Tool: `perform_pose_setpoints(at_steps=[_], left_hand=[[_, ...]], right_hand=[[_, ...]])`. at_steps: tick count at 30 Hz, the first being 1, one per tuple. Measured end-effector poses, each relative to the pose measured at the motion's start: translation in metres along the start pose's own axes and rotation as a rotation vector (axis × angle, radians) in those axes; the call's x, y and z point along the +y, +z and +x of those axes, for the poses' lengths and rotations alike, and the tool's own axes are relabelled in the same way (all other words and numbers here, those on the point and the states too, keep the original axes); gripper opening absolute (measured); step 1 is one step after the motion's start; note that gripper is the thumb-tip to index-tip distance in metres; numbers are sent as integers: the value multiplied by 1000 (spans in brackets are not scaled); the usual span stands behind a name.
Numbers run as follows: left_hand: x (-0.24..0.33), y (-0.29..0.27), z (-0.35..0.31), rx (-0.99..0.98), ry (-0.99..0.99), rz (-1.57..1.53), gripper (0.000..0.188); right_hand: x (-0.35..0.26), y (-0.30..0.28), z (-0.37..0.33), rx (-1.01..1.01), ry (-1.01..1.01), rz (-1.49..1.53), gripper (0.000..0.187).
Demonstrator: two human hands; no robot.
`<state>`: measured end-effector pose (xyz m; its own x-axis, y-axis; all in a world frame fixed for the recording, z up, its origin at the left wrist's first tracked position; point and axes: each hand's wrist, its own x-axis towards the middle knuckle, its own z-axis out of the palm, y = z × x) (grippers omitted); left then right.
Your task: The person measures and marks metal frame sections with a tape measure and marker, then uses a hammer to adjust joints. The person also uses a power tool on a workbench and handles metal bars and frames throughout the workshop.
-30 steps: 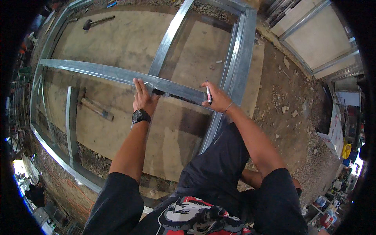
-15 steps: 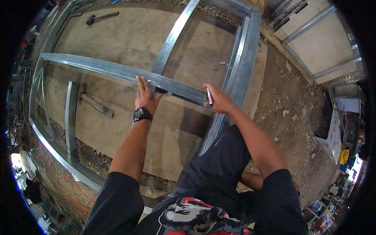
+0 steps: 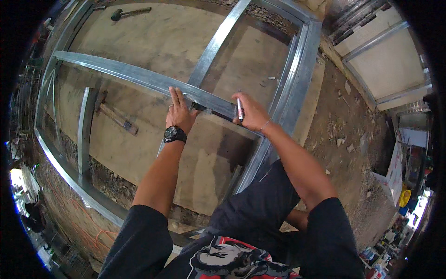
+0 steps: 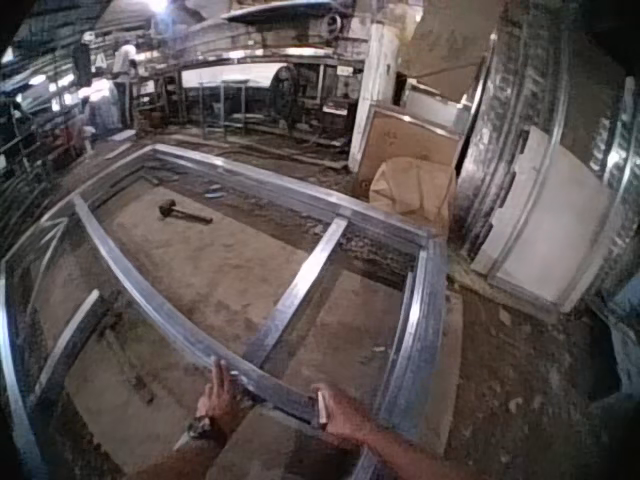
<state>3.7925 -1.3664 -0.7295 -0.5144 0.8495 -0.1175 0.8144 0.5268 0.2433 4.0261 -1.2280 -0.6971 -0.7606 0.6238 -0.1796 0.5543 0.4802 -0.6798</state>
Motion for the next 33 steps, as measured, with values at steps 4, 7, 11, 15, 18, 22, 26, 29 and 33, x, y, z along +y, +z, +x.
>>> perform_pose_setpoints(at_steps=[4,7,11,15,18,22,26,29,33], left_hand=[[0,-2,-3,-22,3,-7,111],[5,-3,0,-11,8,-8,111],[6,-8,-2,-39,-20,3,111],[7,-6,-3,-47,-40,-12,112],[0,4,-4,103,58,29,104],[-4,10,-6,300,253,191,70],[6,9,-12,376,444,183,33],[8,28,-15,389,497,132,23],[44,57,-40,384,491,-130,25]], right_hand=[[-14,-5,17,-93,87,20,82],[10,6,16,37,-24,75,84],[22,-7,-5,-89,18,-124,85],[32,-40,-40,-122,11,-340,84],[31,-58,-69,21,-31,-311,82],[7,-86,-121,579,-5,-10,74],[-8,-111,-194,867,-25,335,48],[-8,-124,-239,938,-1,388,41],[-8,-119,-276,972,109,443,41]])
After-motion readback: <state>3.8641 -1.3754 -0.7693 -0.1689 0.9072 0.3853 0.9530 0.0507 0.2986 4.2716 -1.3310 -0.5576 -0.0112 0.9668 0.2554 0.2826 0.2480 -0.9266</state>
